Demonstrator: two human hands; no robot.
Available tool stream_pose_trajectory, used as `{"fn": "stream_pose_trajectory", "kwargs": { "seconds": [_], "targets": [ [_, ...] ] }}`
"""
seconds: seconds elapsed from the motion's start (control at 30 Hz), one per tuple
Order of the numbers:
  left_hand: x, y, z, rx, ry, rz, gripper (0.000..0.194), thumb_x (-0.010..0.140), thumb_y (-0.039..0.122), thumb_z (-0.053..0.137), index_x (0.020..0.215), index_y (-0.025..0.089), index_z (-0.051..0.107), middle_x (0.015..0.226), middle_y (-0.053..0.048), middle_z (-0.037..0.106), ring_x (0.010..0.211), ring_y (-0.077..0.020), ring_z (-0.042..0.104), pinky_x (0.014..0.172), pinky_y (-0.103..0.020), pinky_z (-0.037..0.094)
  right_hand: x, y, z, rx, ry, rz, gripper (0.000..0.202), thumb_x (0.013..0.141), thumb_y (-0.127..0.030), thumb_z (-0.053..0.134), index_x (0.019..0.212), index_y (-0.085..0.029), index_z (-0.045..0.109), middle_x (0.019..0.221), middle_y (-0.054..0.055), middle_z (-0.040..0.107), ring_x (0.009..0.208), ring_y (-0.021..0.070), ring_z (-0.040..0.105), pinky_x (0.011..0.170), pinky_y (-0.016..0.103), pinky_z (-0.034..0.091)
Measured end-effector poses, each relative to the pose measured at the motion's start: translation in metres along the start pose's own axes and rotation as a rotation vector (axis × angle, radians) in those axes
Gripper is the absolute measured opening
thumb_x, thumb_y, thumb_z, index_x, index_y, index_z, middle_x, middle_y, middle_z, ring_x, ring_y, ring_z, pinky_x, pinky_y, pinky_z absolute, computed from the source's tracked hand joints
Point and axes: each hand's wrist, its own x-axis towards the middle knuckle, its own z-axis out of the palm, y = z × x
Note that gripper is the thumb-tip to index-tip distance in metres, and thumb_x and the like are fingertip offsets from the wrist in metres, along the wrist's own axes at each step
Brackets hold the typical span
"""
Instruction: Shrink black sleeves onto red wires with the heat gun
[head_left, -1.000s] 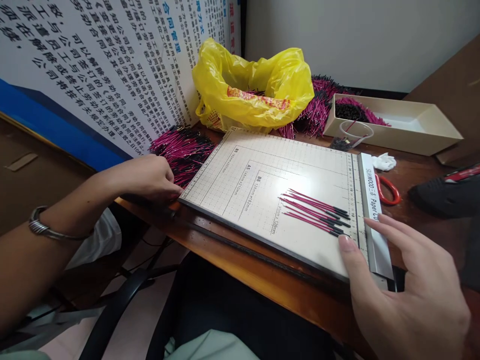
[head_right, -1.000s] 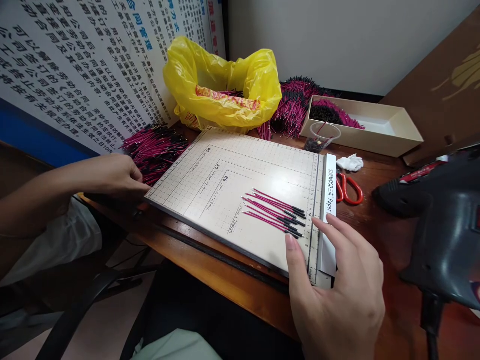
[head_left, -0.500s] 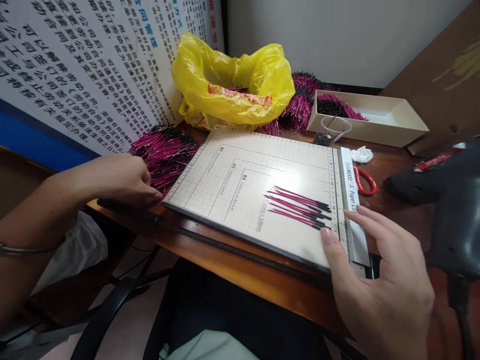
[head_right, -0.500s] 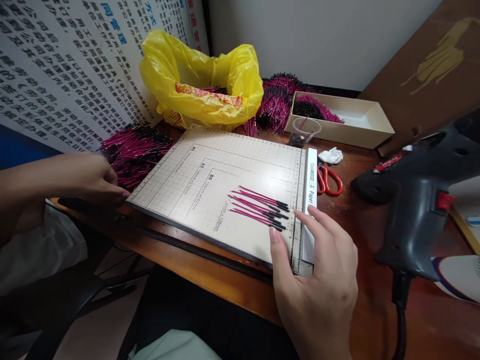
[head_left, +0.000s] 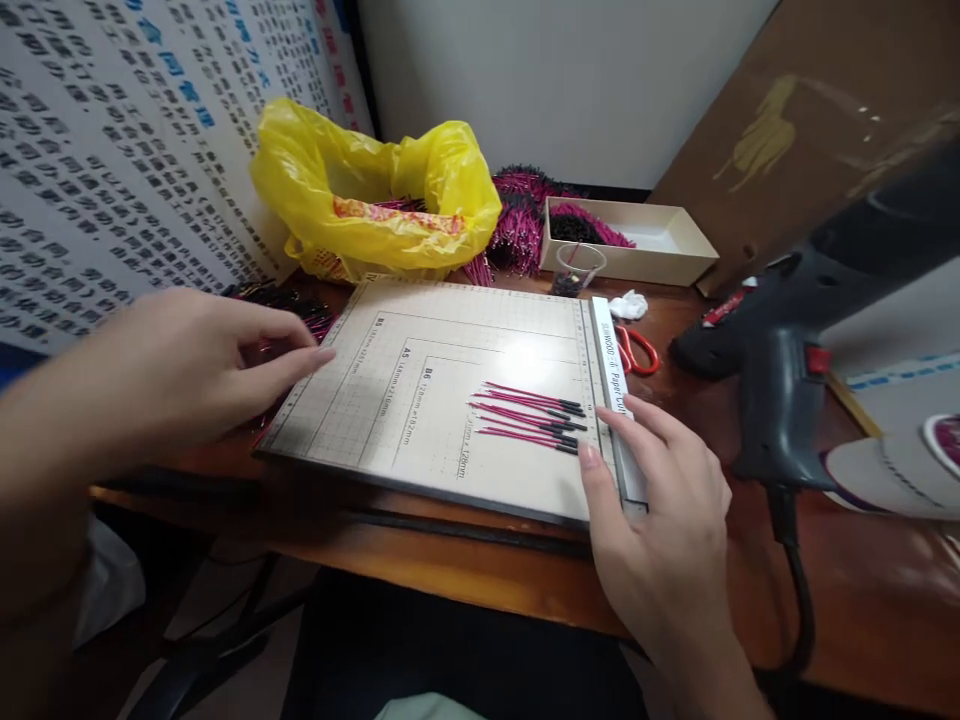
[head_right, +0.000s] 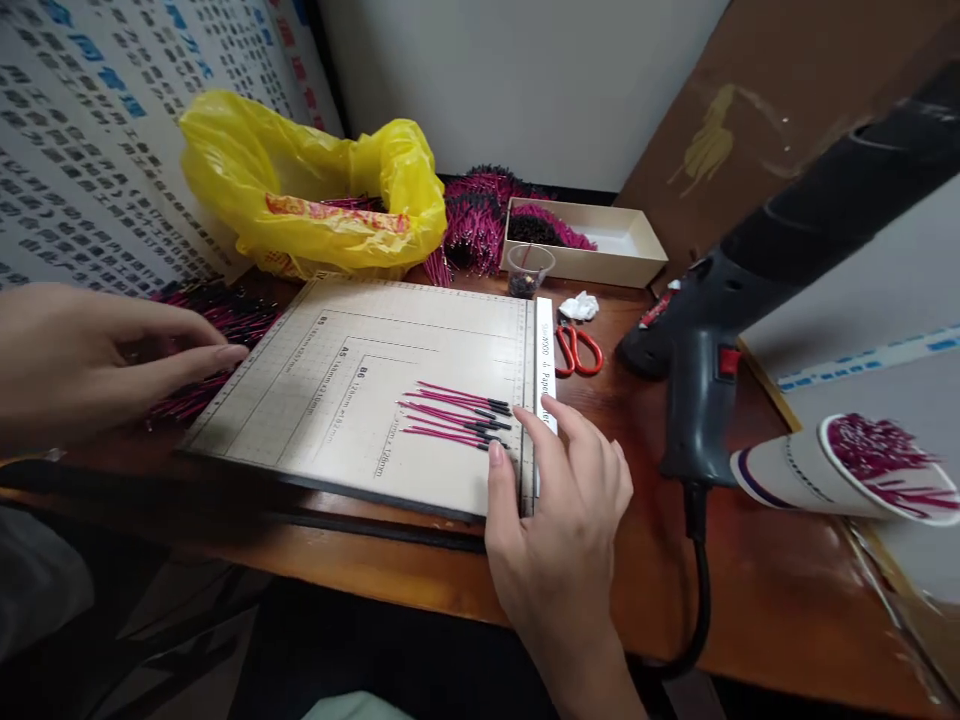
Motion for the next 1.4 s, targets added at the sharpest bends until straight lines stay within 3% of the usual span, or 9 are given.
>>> {"fn": "stream_pose_trajectory", "kwargs": {
  "seconds": [0.03,0.17,0.3,0.4,0.53,0.8,1.07,1.23,1.4],
  "targets": [
    [-0.002,0.018,0.008,-0.047,0.121,0.012,0.047,0.081,0.065,0.042,0.076,0.031,0.074,0.060,-0.001,0.066,0.055,-0.0226,0.059,0.055,-0.036,0.040,-0.001,-0.001,0.001,-0.006,-0.004,0.009,0.033,0.099,-0.040,0.049,0.117,-0.021,0.068,0.129,0.013,0.067,0.117,0.0323,0.063,0.103,0.061,0.044],
    [-0.013,0.087,0.051,-0.355,0.167,0.337,0.035,0.092,0.049,0.052,0.110,0.027,0.073,0.111,-0.004,0.078,0.102,-0.0258,0.072,0.089,-0.039,0.057,-0.001,-0.001,-0.002,0.036,-0.020,0.039,0.033,0.099,-0.035,0.047,0.120,-0.021,0.069,0.132,0.012,0.065,0.122,0.0289,0.061,0.104,0.053,0.048],
    [-0.021,0.120,0.089,-0.220,0.168,0.557,0.056,0.103,0.051,0.042,0.146,0.019,0.056,0.152,-0.011,0.058,0.147,-0.0311,0.048,0.123,-0.055,0.039,0.001,0.005,-0.019,0.092,-0.055,0.058,0.037,0.098,-0.035,0.048,0.126,-0.019,0.067,0.139,0.013,0.062,0.129,0.0258,0.059,0.107,0.047,0.051],
    [-0.026,0.129,0.102,-0.089,0.138,0.606,0.068,0.106,0.057,0.029,0.153,0.012,0.047,0.159,-0.013,0.048,0.151,-0.0305,0.043,0.128,-0.057,0.029,0.002,0.009,-0.030,0.073,-0.082,0.080,0.042,0.099,-0.037,0.048,0.134,-0.017,0.062,0.145,0.014,0.058,0.135,0.0255,0.056,0.112,0.047,0.050],
    [-0.031,0.142,0.106,0.001,0.185,0.602,0.062,0.110,0.041,0.017,0.152,0.008,0.048,0.158,-0.013,0.048,0.148,-0.0242,0.047,0.128,-0.049,0.029,0.004,0.012,-0.031,0.163,-0.211,0.154,0.047,0.100,-0.039,0.044,0.140,-0.017,0.057,0.149,0.014,0.057,0.140,0.0244,0.054,0.117,0.048,0.048],
    [-0.033,0.172,0.105,-0.016,0.263,0.584,0.057,0.109,0.030,0.020,0.143,0.003,0.057,0.152,-0.015,0.055,0.140,-0.0264,0.057,0.119,-0.046,0.035,0.015,0.012,-0.027,0.328,-0.505,0.386,0.058,0.100,-0.043,0.034,0.151,-0.015,0.043,0.153,0.013,0.053,0.139,0.0233,0.056,0.117,0.047,0.049],
    [-0.031,0.186,0.107,-0.054,0.261,0.574,0.057,0.109,0.029,0.019,0.144,0.003,0.055,0.154,-0.012,0.055,0.144,-0.0226,0.053,0.121,-0.040,0.029,0.027,0.015,-0.026,0.319,-0.555,0.326,0.055,0.102,-0.041,0.029,0.149,-0.016,0.044,0.152,0.011,0.055,0.138,0.0182,0.056,0.116,0.043,0.050],
    [-0.032,0.179,0.108,-0.025,0.297,0.445,0.055,0.109,0.028,0.021,0.145,0.001,0.053,0.152,-0.014,0.057,0.142,-0.0258,0.054,0.120,-0.044,0.027,0.034,0.019,-0.024,0.290,-0.537,0.308,0.045,0.101,-0.040,0.028,0.129,-0.018,0.055,0.143,0.013,0.060,0.130,0.0220,0.060,0.108,0.045,0.053],
    [-0.032,0.180,0.110,-0.005,0.277,0.456,0.056,0.109,0.030,0.021,0.143,0.002,0.056,0.152,-0.013,0.057,0.140,-0.0283,0.056,0.119,-0.047,0.032,0.045,0.020,-0.021,0.238,-0.586,0.280,0.038,0.098,-0.036,0.027,0.117,-0.021,0.056,0.131,0.013,0.062,0.113,0.0236,0.064,0.093,0.042,0.053]
  ]
}}
